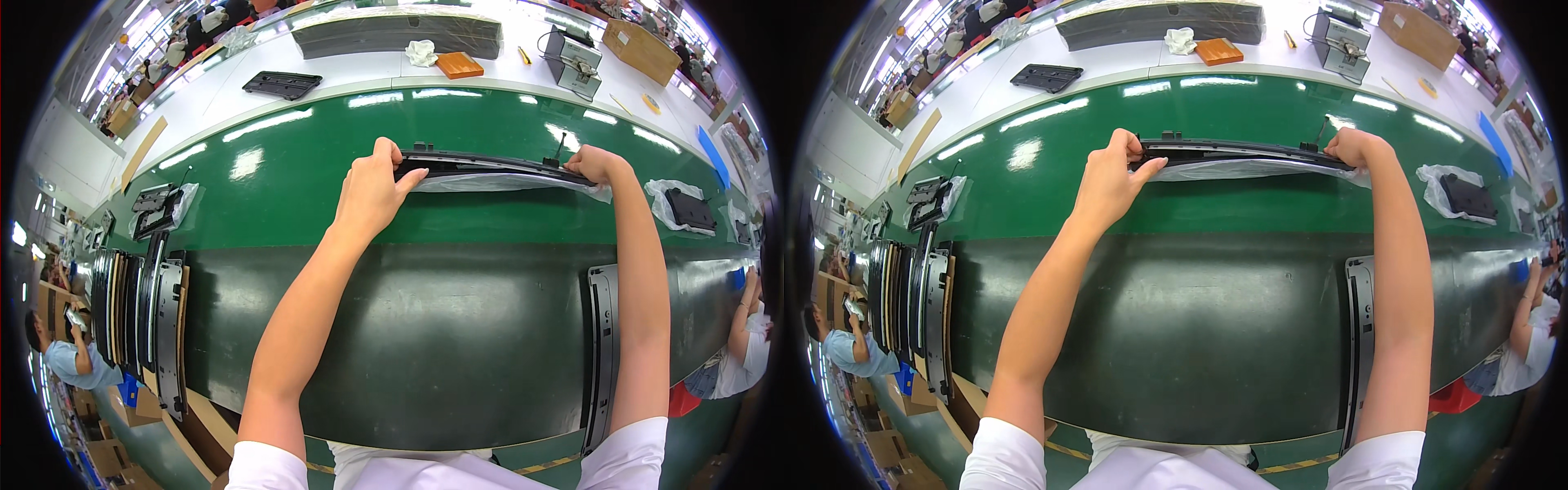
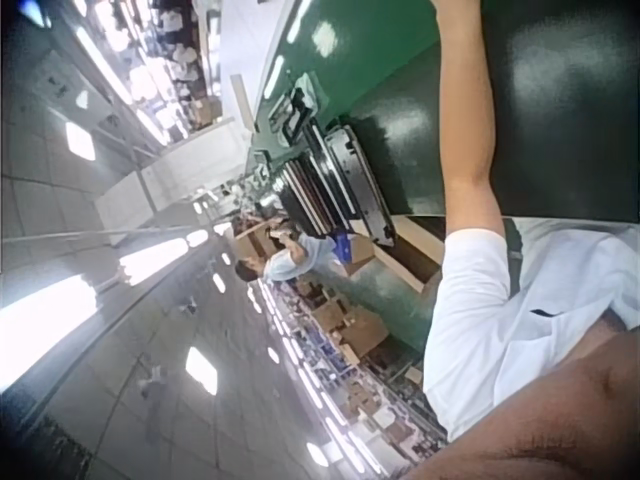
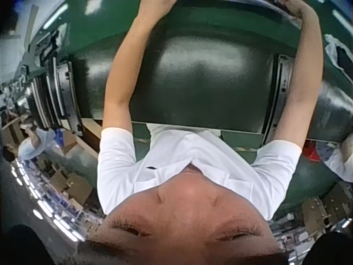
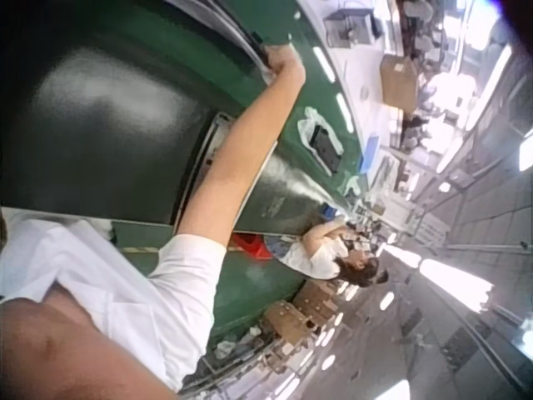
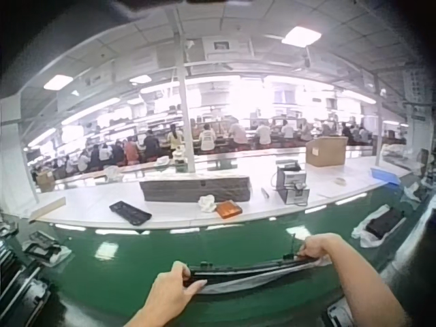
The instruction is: The person assembles a black plastic electronic housing by hand, repeatedly picking up one part from the left, aligning and pressing it into a base part on the green workbench, and then moving the assembled unit aside to repeat the process.
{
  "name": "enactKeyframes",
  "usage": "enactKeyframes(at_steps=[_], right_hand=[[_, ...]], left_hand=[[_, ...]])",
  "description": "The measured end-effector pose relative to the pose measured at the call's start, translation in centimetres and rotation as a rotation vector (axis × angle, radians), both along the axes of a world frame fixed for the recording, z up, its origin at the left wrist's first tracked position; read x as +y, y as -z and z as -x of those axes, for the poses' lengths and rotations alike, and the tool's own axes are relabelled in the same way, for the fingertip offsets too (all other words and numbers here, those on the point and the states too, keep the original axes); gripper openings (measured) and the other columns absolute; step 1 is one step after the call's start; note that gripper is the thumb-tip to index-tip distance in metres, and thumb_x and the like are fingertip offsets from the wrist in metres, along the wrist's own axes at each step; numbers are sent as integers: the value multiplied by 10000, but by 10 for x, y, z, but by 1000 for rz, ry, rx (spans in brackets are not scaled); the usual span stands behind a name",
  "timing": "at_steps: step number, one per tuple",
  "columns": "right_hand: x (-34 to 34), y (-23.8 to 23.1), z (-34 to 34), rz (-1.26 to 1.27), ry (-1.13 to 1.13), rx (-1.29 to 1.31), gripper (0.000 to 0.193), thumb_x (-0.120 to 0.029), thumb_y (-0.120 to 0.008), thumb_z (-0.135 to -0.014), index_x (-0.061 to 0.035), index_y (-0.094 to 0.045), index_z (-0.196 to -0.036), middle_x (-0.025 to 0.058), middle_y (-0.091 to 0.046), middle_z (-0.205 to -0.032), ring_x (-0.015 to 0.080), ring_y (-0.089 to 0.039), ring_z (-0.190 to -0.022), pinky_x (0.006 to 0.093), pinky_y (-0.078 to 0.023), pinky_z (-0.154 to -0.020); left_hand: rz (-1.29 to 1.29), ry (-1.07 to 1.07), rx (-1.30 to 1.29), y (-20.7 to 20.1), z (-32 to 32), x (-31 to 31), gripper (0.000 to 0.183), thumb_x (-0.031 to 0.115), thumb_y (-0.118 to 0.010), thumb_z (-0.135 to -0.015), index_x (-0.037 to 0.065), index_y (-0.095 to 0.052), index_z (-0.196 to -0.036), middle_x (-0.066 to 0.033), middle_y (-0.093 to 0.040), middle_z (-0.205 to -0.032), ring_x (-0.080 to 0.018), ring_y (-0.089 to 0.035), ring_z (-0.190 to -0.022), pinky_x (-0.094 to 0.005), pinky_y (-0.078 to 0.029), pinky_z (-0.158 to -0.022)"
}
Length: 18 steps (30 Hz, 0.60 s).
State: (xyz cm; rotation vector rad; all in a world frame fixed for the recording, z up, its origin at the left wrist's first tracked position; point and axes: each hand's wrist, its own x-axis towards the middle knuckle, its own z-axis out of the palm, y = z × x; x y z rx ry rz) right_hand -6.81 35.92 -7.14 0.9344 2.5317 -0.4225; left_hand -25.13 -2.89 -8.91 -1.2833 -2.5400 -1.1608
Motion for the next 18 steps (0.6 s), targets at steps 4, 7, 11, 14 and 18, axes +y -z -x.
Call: enactKeyframes(at_steps=[4, 7, 11, 14, 18], right_hand=[[14, 7, -5, -11, 6, 17, 303, -249, -594, -1035, -114, -753, -1255, 81, -763, -978, 209, -688, -758, 388, -610, -628], [22, 10, -9, -34, 10, -16, 297, -284, -589, -1020, -211, -767, -1246, 88, -774, -1040, 234, -725, -842, 400, -604, -710], [25, 10, -13, -15, 34, 13, 295, -291, -598, -1021, -207, -762, -1251, 94, -769, -1032, 246, -723, -800, 407, -619, -699], [24, 8, -16, -20, 32, 27, 295, -278, -605, -1024, -162, -762, -1245, 88, -770, -1012, 232, -708, -785, 406, -610, -697], [15, 0, -14, -36, 61, 8, 296, -274, -629, -1016, -119, -765, -1228, 87, -779, -1001, 221, -706, -836, 398, -585, -760]], left_hand=[[58, 73, 107, 1, -3, 1, 364, 251, -797, -917, -16, -581, -1035, -227, -723, -923, -378, -718, -867, -420, -554, -790], [78, 117, 143, 7, -3, 2, 345, 218, -795, -916, -19, -578, -1043, -230, -729, -957, -390, -716, -923, -413, -555, -823], [-60, 111, 50, 12, -6, 6, 388, 163, -799, -908, -13, -530, -1125, -258, -727, -1000, -418, -719, -966, -427, -566, -850], [-32, 81, 54, 9, -11, 11, 413, 149, -791, -914, -4, -500, -1163, -269, -726, -1014, -431, -724, -953, -442, -573, -833], [138, 46, 126, 1, -16, 17, 404, 204, -763, -938, -3, -501, -1166, -257, -730, -1003, -440, -725, -889, -469, -587, -768]])
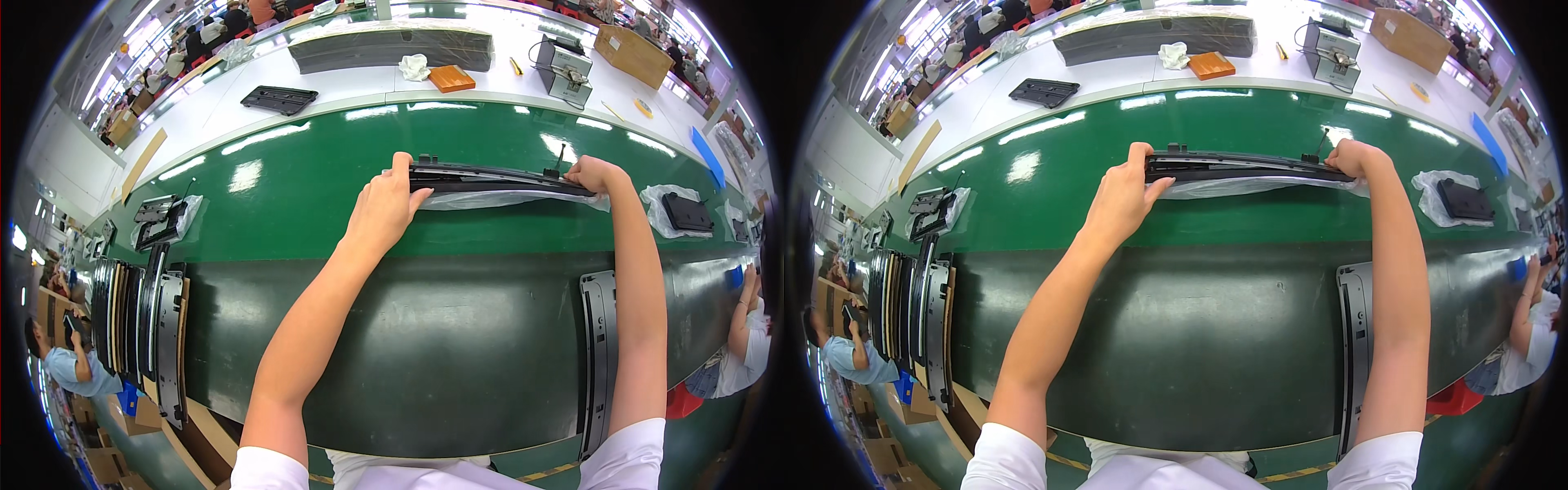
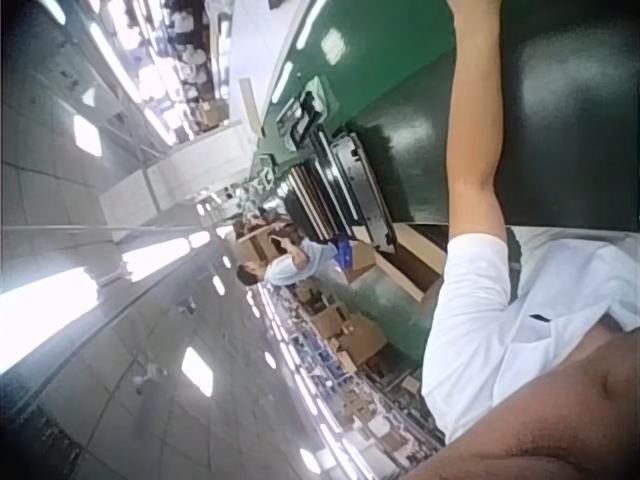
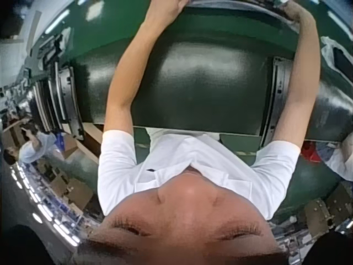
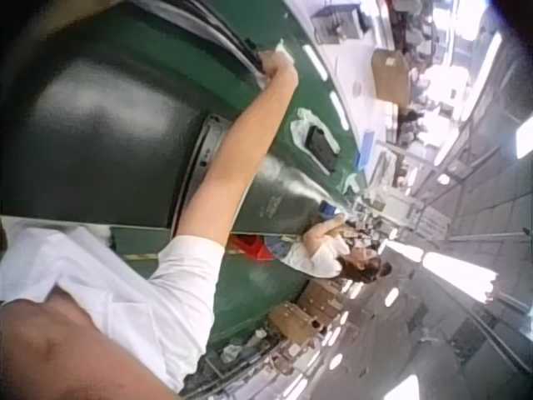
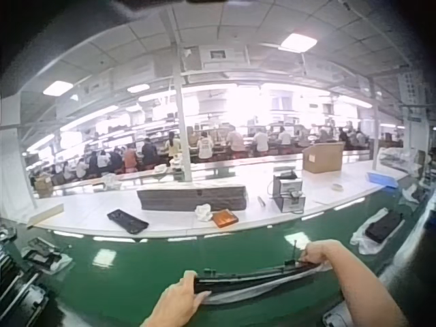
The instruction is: The person assembles a black plastic electronic housing by hand, repeatedly picking up one part from the left, aligning and pressing it into a base part on the green workbench, and then moving the assembled unit aside to repeat the process.
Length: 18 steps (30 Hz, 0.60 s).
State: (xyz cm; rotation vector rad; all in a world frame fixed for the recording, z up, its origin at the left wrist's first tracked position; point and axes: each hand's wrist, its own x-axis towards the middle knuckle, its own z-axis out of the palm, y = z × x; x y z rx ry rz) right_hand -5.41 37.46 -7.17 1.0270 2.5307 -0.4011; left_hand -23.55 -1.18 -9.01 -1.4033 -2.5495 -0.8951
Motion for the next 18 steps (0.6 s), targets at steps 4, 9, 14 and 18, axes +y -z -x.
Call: enactKeyframes(at_steps=[4, 9, 14, 18], right_hand=[[11, 2, -2, -11, 10, -14, 294, -277, -645, -1002, -125, -768, -1221, 89, -785, -1021, 230, -718, -894, 390, -577, -814], [23, 5, -7, -40, -47, -8, 299, -290, -651, -992, -127, -771, -1211, 90, -786, -1052, 236, -723, -911, 390, -587, -798], [19, 9, -17, 2, -2, 99, 287, -300, -638, -1000, -106, -782, -1154, 98, -763, -885, 240, -702, -776, 415, -594, -691], [26, 12, -21, -9, 2, 83, 291, -301, -630, -1007, -96, -779, -1149, 99, -756, -873, 241, -700, -760, 425, -594, -683]], left_hand=[[134, -39, 117, -4, -7, 9, 409, 263, -735, -957, -2, -512, -1177, -240, -728, -965, -441, -719, -860, -489, -589, -732], [136, -36, 179, -1, -7, 11, 395, 275, -721, -962, 2, -537, -1180, -215, -724, -937, -425, -721, -857, -489, -590, -716], [60, -13, 212, 4, -8, 6, 398, 280, -730, -954, 6, -540, -1173, -213, -725, -969, -408, -724, -858, -473, -593, -718], [92, -18, 170, 7, -12, 11, 413, 288, -745, -941, 16, -537, -1172, -214, -723, -975, -393, -725, -889, -467, -590, -708]])
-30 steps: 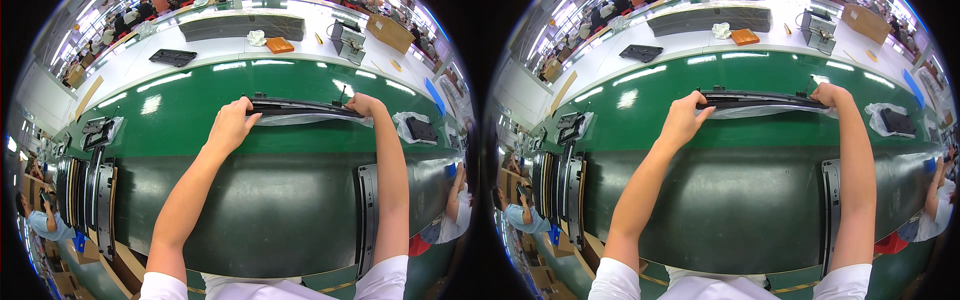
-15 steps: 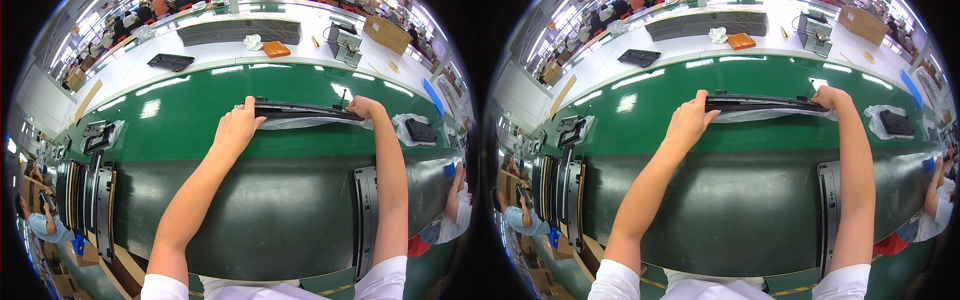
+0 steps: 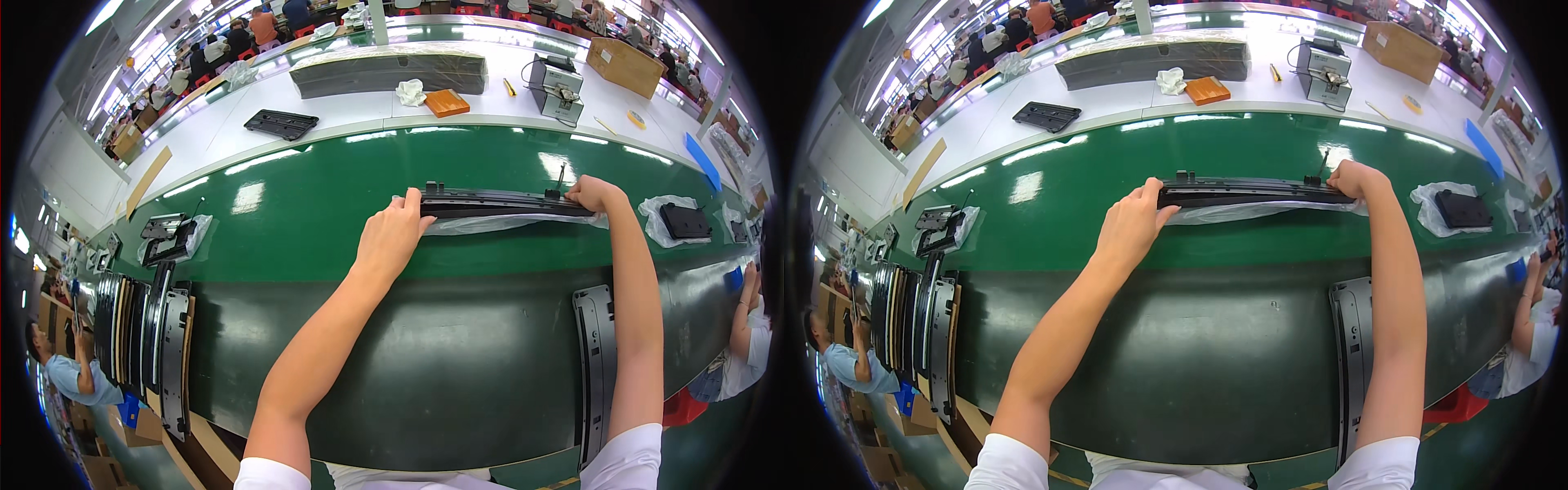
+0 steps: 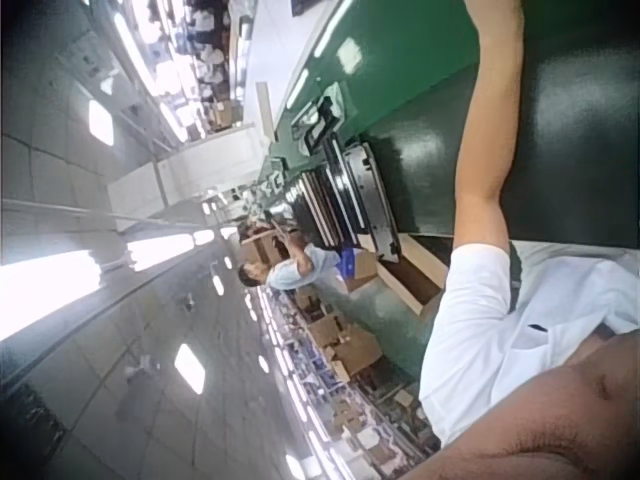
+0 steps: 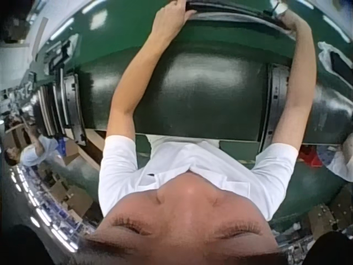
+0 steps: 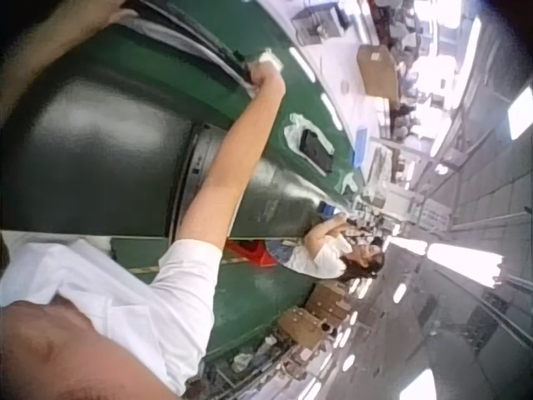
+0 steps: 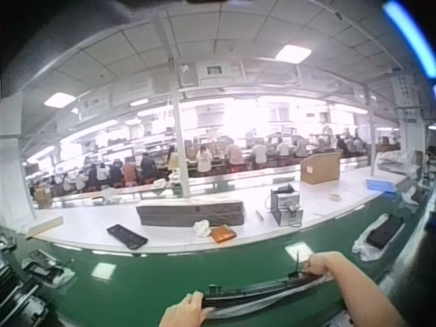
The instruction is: The person assembles a black plastic electronic housing by hand, repeatedly picking up one part from the left, aligning and pressing it into a base part on the green workbench, and then moving the assembled unit aside to repeat the process.
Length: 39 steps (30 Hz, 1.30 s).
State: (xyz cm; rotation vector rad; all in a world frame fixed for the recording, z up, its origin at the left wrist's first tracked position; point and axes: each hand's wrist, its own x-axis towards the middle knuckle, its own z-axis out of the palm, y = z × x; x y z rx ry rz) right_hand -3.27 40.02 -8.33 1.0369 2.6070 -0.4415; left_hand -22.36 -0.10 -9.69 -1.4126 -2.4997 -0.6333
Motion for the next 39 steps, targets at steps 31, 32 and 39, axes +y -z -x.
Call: enactKeyframes(at_steps=[31, 32, 39], right_hand=[[24, -10, -24, -25, -34, -71, 307, -242, -604, -1033, -94, -730, -1270, 137, -771, -1135, 285, -723, -996, 386, -546, -912], [23, -9, -27, -18, -11, -36, 305, -241, -598, -1035, -89, -732, -1263, 143, -769, -1131, 295, -722, -1000, 387, -545, -917], [21, 41, -71, -267, -122, 428, 291, -177, -545, -1041, -50, -685, -1262, 231, -707, -1196, 452, -657, -1111, 484, -524, -981]], left_hand=[[87, 309, -16, 4, -22, 31, 402, 184, -714, -940, 44, -619, -1305, -164, -685, -1238, -357, -629, -1170, -463, -480, -1024], [21, 314, -6, 3, -20, 24, 388, 183, -721, -936, 39, -629, -1284, -162, -686, -1238, -358, -631, -1165, -460, -489, -1015], [-243, 137, -125, 17, -17, -34, 286, 140, -731, -938, -3, -664, -1177, -194, -713, -1215, -393, -680, -1125, -430, -544, -968]])
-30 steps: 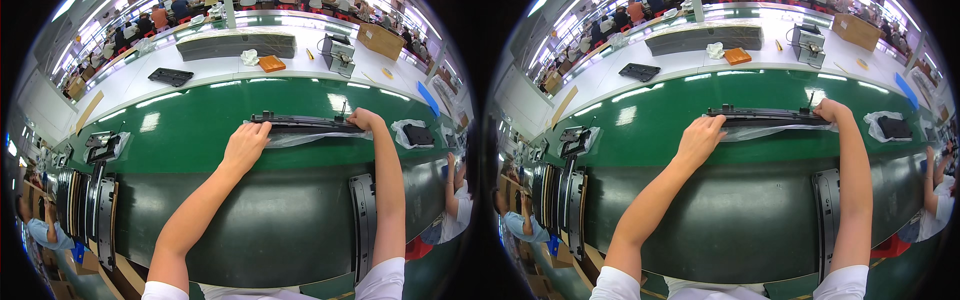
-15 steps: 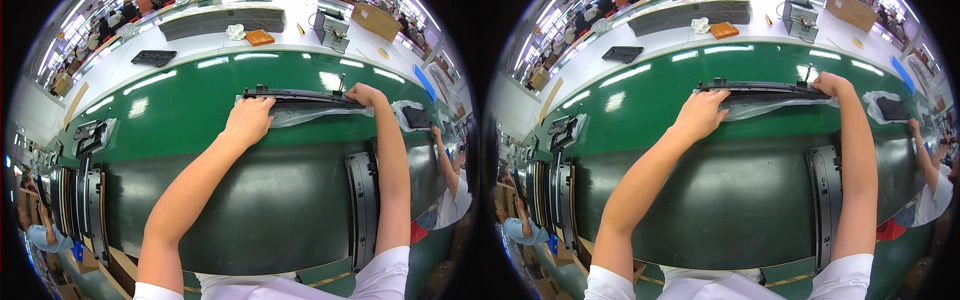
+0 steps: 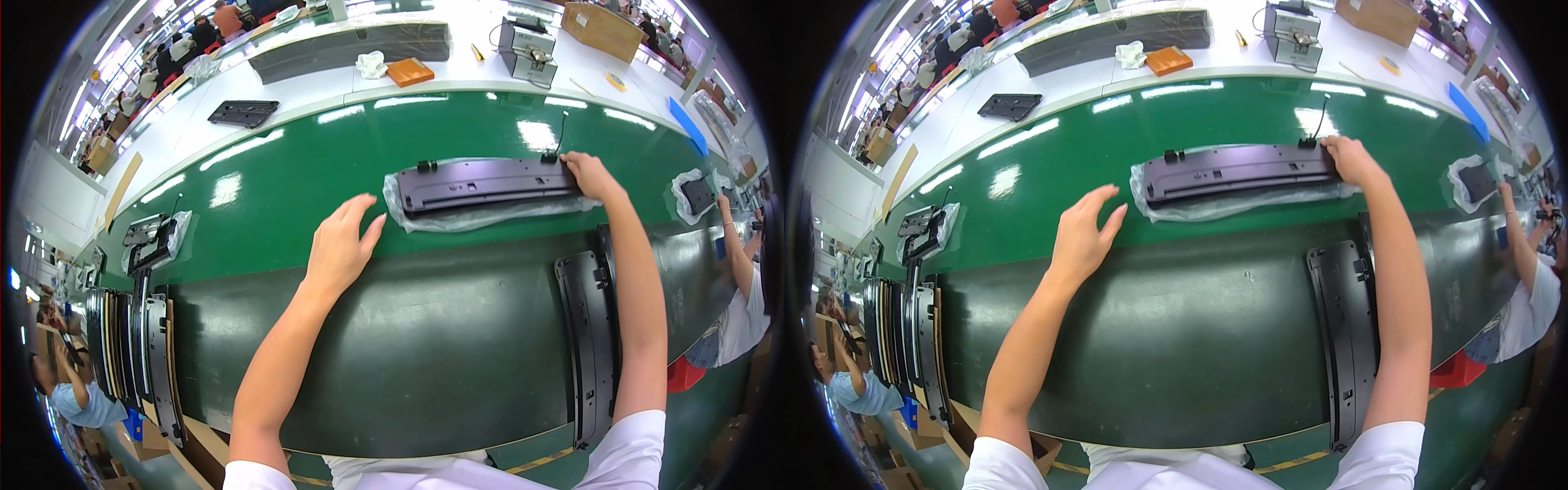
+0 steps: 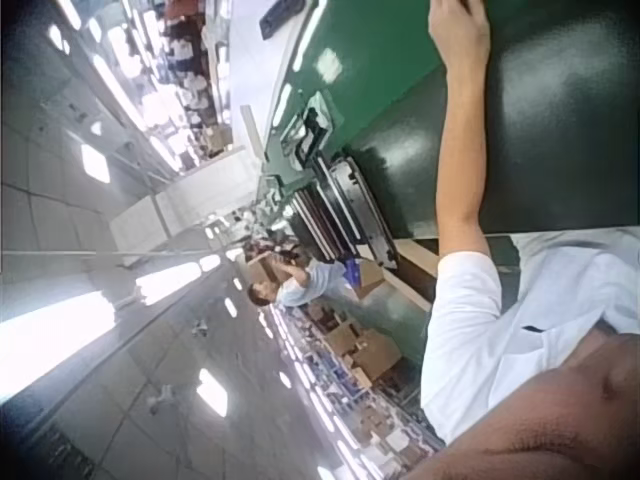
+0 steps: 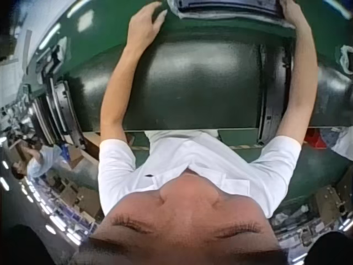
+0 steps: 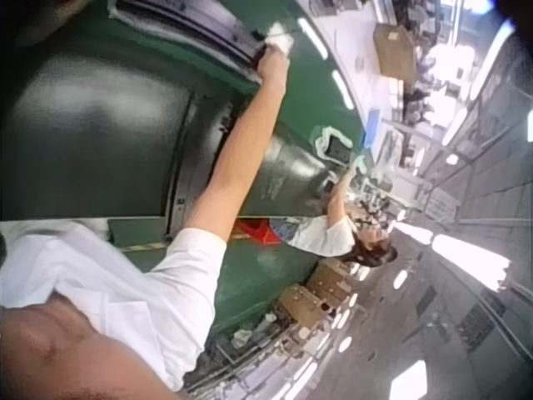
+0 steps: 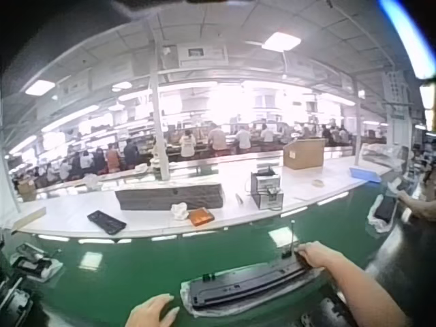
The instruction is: The person assembles a black plastic electronic housing by hand, repeatedly picking up one part from the left, aligning and pressing it into a base part on the green workbench, and then moving the assembled unit aside to repeat the process.
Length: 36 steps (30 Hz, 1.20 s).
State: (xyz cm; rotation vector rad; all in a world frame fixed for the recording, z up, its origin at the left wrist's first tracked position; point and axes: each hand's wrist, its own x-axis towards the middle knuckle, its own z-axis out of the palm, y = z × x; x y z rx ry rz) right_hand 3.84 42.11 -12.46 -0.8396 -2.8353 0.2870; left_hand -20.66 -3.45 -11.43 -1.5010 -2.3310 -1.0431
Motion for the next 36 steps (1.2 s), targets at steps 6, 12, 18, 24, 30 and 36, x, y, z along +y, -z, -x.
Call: enactKeyframes(at_steps=[6, 12, 18, 24, 30, 36], right_hand=[[-66, -14, 6, -228, 247, -72, 280, -164, -548, -1010, -65, -715, -1212, 186, -705, -1158, 389, -664, -1114, 515, -549, -916], [-157, -19, 72, -157, -96, 209, 353, -290, -643, -973, -1, -713, -1163, 206, -650, -1164, 379, -631, -1120, 485, -535, -952], [-172, 25, 93, -176, -98, -26, 638, -497, -431, -1070, -23, -461, -1496, 198, -431, -1569, 387, -333, -1502, 505, -240, -1248], [-178, 13, 102, -378, -152, -168, 627, -482, -387, -1085, -32, -444, -1518, 190, -418, -1600, 392, -328, -1511, 532, -302, -1206], [-190, -13, 100, -378, -48, -150, 613, -303, -615, -995, 6, -458, -1499, 234, -413, -1588, 410, -380, -1474, 523, -329, -1194], [-345, -126, 126, -3, -410, 487, 331, -70, -659, -927, 19, -655, -1245, 225, -653, -1289, 387, -638, -1182, 442, -503, -1000]], left_hand=[[-17, -32, -45, 26, 1, -44, 265, 120, -711, -950, -15, -668, -1174, -201, -711, -1229, -378, -694, -1121, -409, -549, -958], [-21, -36, -156, 30, -1, -51, 264, 145, -681, -961, -9, -668, -1175, -193, -696, -1256, -380, -674, -1146, -430, -541, -986], [-57, -22, -186, 30, 1, -46, 223, 104, -685, -949, -1, -684, -1147, -170, -720, -1202, -370, -692, -1110, -405, -546, -961], [-58, -13, -218, 30, 8, -56, 227, 161, -674, -942, 29, -697, -1125, -154, -717, -1191, -357, -687, -1100, -422, -552, -944], [-122, 21, -358, 29, 7, -59, 193, 201, -621, -976, 45, -695, -1063, -136, -701, -1088, -358, -671, -1029, -446, -550, -877], [-76, -33, -381, 25, 9, -76, 168, 172, -601, -990, 31, -686, -1026, -119, -698, -1020, -343, -680, -961, -452, -548, -837]])
